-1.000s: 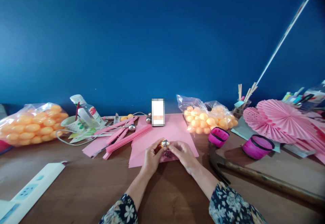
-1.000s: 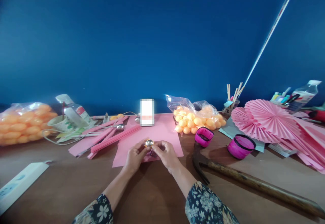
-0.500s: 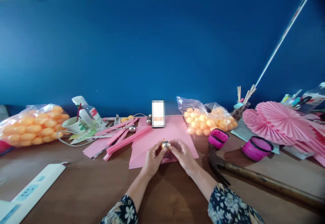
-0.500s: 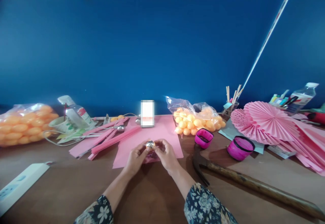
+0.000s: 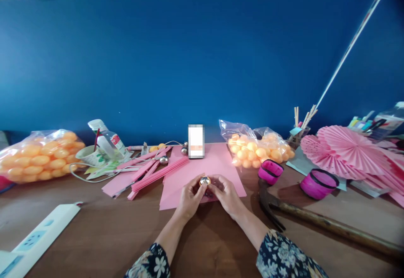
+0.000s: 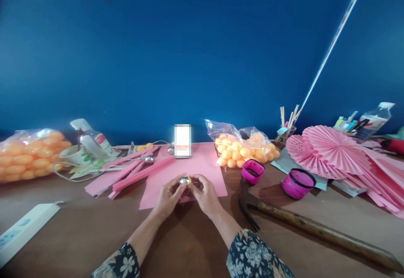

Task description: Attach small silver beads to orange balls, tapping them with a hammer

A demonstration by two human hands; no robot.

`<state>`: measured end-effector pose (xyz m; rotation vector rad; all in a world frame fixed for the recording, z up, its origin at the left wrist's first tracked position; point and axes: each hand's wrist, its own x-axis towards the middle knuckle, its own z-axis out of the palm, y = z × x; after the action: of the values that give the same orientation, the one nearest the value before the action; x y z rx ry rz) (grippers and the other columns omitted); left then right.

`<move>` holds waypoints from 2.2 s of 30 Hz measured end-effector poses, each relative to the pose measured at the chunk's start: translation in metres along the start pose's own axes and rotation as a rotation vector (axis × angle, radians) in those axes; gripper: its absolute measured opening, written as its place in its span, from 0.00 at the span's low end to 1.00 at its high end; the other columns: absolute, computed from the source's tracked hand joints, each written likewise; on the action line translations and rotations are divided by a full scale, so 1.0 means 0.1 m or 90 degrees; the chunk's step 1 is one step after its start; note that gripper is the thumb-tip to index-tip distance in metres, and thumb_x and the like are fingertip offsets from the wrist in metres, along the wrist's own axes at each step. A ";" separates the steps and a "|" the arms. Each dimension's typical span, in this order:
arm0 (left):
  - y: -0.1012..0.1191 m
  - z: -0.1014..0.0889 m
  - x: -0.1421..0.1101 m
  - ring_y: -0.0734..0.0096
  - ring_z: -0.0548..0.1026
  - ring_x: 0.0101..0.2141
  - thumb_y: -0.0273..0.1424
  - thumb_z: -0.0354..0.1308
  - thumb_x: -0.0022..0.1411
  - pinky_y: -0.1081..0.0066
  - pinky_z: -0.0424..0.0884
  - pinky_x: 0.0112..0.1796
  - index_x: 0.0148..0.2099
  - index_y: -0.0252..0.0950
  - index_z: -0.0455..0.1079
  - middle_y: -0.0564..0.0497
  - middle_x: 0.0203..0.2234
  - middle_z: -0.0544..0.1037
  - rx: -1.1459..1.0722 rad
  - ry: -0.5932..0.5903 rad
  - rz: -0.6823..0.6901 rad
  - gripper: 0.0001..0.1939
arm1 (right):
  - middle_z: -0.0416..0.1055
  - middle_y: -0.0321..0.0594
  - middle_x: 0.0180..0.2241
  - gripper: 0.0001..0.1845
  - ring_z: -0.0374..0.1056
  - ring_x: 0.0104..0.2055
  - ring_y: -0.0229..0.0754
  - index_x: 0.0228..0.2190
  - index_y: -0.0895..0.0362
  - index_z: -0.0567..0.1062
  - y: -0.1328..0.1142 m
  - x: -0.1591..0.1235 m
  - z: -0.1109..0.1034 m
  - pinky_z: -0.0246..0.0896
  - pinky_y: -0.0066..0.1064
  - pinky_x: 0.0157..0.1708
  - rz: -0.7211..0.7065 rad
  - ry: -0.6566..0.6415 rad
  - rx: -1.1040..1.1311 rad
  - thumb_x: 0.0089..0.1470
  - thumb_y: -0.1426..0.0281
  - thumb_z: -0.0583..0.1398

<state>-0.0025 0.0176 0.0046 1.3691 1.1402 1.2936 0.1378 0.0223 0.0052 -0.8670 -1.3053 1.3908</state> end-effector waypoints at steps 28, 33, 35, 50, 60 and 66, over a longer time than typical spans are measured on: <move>0.03 -0.01 -0.04 0.61 0.74 0.39 0.41 0.52 0.56 0.61 0.69 0.43 0.50 0.32 0.65 0.43 0.41 0.75 -0.159 -0.011 -0.075 0.23 | 0.72 0.41 0.33 0.19 0.69 0.34 0.42 0.42 0.56 0.68 -0.04 -0.03 0.01 0.66 0.33 0.34 0.000 -0.018 0.001 0.49 0.62 0.59; 0.01 -0.01 -0.01 0.59 0.73 0.41 0.39 0.56 0.53 0.62 0.69 0.43 0.48 0.31 0.67 0.43 0.40 0.75 -0.130 -0.006 -0.054 0.23 | 0.72 0.39 0.30 0.18 0.69 0.31 0.40 0.40 0.58 0.69 -0.03 -0.02 0.00 0.67 0.33 0.32 -0.015 0.001 -0.026 0.48 0.61 0.59; 0.02 0.00 -0.01 0.60 0.74 0.39 0.40 0.56 0.52 0.63 0.70 0.41 0.47 0.31 0.67 0.43 0.40 0.75 -0.141 -0.006 -0.059 0.23 | 0.71 0.40 0.31 0.18 0.69 0.31 0.40 0.40 0.58 0.68 -0.03 -0.01 0.01 0.67 0.33 0.32 -0.011 -0.001 -0.027 0.49 0.61 0.59; -0.04 0.01 0.01 0.67 0.75 0.31 0.40 0.57 0.51 0.66 0.73 0.33 0.51 0.34 0.62 0.47 0.34 0.75 -0.108 -0.005 -0.058 0.26 | 0.70 0.42 0.35 0.16 0.68 0.33 0.39 0.38 0.59 0.67 -0.10 -0.03 -0.02 0.66 0.31 0.34 -0.030 0.072 -0.125 0.52 0.60 0.55; -0.08 0.01 0.03 0.70 0.74 0.30 0.40 0.59 0.49 0.68 0.72 0.33 0.51 0.34 0.62 0.46 0.36 0.73 -0.128 0.055 -0.043 0.28 | 0.68 0.44 0.41 0.14 0.65 0.43 0.43 0.43 0.56 0.65 -0.63 -0.90 -0.74 0.61 0.35 0.43 -0.162 0.077 -0.653 0.54 0.68 0.51; -0.06 0.00 0.01 0.73 0.72 0.31 0.34 0.62 0.46 0.68 0.70 0.35 0.51 0.36 0.63 0.48 0.35 0.71 -0.183 0.048 -0.022 0.28 | 0.64 0.47 0.48 0.27 0.63 0.46 0.48 0.50 0.58 0.62 -0.39 -1.41 -1.85 0.60 0.40 0.43 -0.159 0.072 -1.137 0.46 0.76 0.48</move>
<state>-0.0024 0.0196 -0.0008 1.0939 0.9795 1.4332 0.3551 -0.0679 -0.0039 -1.6940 -2.3229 -0.3946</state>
